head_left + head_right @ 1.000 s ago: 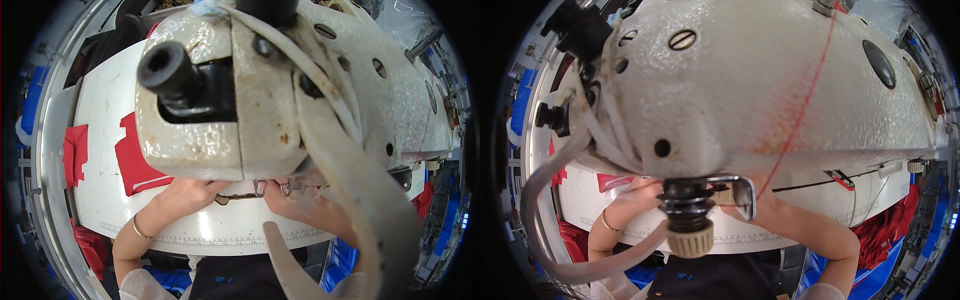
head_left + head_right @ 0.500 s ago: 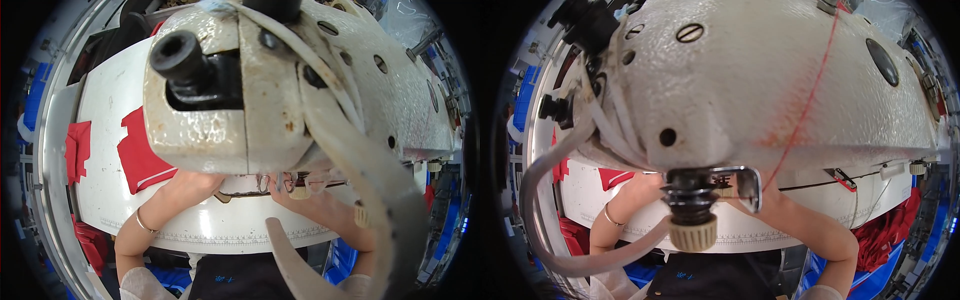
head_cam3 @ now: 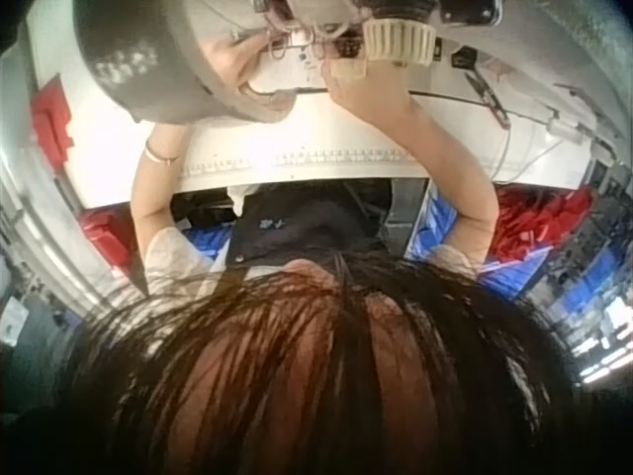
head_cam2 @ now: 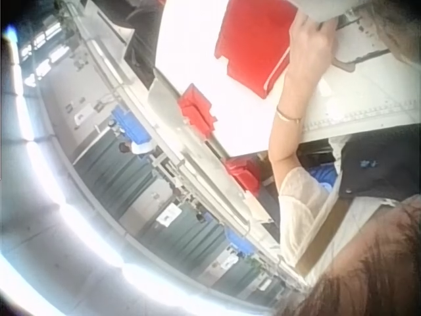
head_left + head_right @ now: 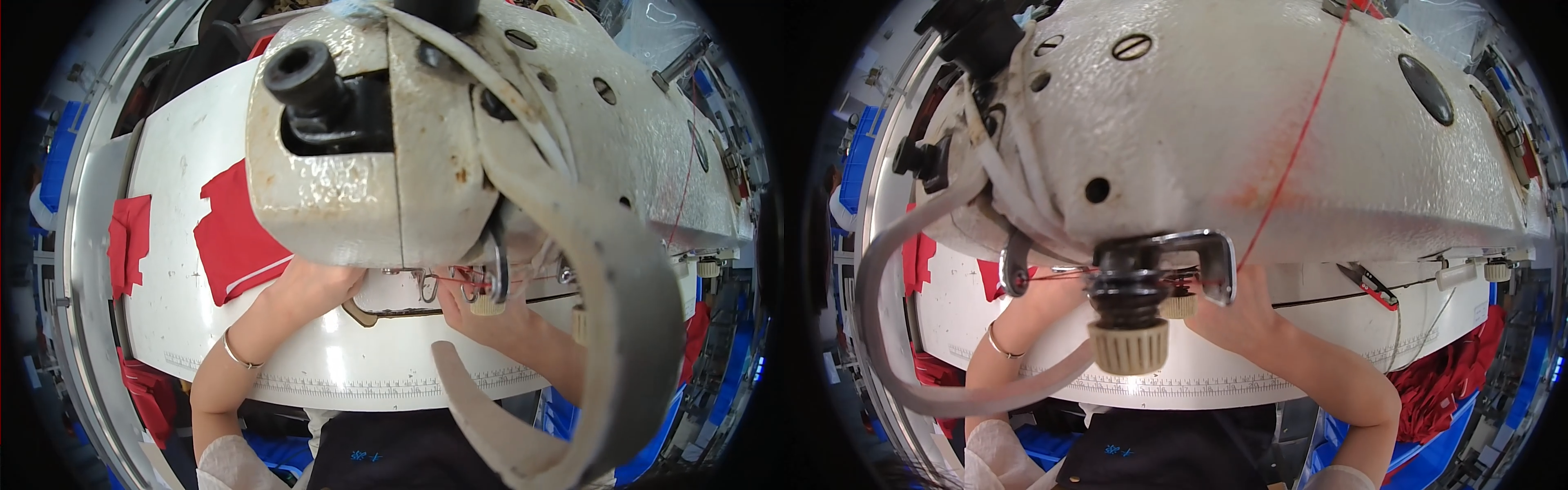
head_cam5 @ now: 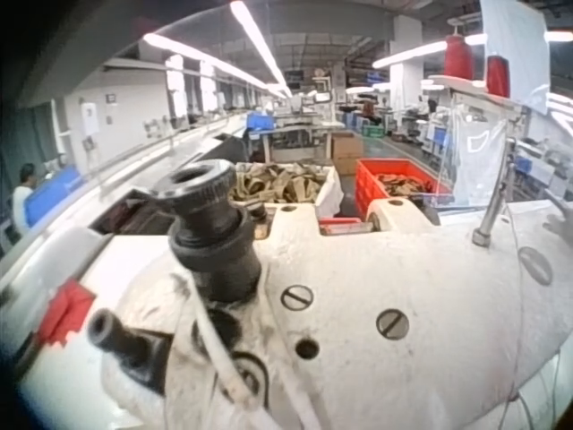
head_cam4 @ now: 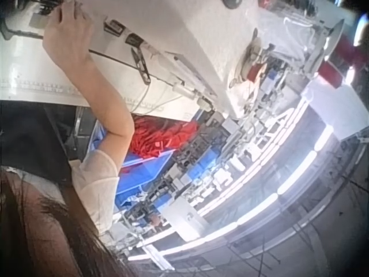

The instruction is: Sewing pieces of red fabric together using an industrial sewing machine.

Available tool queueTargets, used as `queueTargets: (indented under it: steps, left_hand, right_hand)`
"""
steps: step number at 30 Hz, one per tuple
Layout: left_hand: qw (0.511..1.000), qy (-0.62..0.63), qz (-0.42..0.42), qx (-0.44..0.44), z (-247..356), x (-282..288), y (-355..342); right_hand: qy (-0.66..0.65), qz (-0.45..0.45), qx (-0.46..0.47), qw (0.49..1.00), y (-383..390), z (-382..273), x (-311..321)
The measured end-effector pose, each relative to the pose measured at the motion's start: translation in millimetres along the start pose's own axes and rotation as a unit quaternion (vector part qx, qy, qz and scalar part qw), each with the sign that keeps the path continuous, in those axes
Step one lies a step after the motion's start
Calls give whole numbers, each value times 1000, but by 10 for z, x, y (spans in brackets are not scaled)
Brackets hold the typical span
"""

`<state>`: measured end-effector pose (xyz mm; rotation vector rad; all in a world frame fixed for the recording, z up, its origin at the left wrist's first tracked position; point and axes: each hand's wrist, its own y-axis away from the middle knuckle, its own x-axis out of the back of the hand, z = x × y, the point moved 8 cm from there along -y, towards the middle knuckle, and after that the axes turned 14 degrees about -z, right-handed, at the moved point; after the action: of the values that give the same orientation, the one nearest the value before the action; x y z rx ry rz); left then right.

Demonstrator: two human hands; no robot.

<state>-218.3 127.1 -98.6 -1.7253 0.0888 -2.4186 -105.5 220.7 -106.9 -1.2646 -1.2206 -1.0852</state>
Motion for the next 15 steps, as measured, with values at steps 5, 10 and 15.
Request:
queueTargets:
  steps: [5, 10, 15]
  left_hand:
    - [1000, -4, 12, -4, -20, 35, 62]
    - [999, -21, 23, -18, 15, 87, 31]
    - [997, -67, 15, -40, 56, 110, 15]
  right_hand:
    - [31, 35, 49, 998, -24, -96, 58]
    - [-53, 49, 35, 997, -40, -19, 156]
    - [-72, 87, 58, 992, -41, -17, 199]
